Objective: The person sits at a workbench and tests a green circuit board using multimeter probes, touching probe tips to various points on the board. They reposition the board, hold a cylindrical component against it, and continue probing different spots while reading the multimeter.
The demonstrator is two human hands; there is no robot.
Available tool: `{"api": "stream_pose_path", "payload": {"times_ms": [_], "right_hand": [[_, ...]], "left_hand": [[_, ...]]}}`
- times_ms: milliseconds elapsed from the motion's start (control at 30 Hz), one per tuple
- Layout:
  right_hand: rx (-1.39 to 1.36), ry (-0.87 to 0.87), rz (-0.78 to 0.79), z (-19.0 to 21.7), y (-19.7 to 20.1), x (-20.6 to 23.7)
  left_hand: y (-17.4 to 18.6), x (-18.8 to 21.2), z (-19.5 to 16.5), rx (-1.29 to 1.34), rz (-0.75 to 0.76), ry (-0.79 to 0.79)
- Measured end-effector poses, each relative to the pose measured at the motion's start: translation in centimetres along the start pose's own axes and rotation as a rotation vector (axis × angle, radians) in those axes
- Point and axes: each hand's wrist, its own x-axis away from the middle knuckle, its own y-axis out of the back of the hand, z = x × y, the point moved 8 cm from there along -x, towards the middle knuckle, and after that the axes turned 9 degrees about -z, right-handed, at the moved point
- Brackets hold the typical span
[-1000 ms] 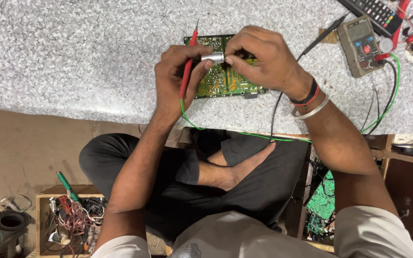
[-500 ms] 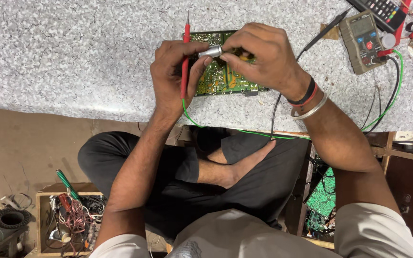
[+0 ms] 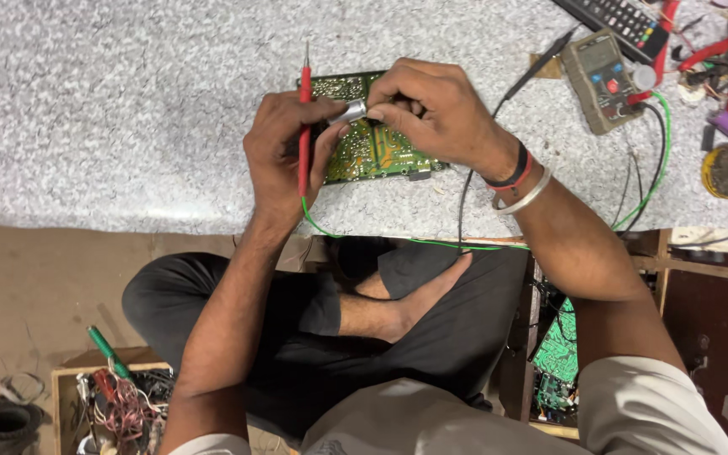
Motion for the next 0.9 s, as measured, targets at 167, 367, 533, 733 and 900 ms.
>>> {"api": "stream_pose_path", "payload": {"times_ms": [167, 367, 533, 733, 900], "right_hand": [[0.003, 0.021, 0.020, 0.23, -0.30, -0.03], [0.054, -0.017, -0.044, 0.27, -0.01, -0.17], [0.044, 0.020, -0.011, 0.60, -0.11, -0.30], [0.033, 0.011, 0.057, 0.63, -0.27, 0.00], [0.068, 0.042, 0.110, 0.40, -0.50, -0.08]], "left_hand": [[-0.11, -0.08, 0.02, -0.034, 0.002, 0.005], [0.01, 0.02, -0.02, -0.029, -0.015, 0.007], [-0.06, 0.02, 0.04, -0.026, -0.015, 0.014], [-0.40, -0.04, -0.10, 0.018, 0.030, -0.020], [-0.55, -0.07, -0.36, 0.034, 0.043, -0.040]]}}
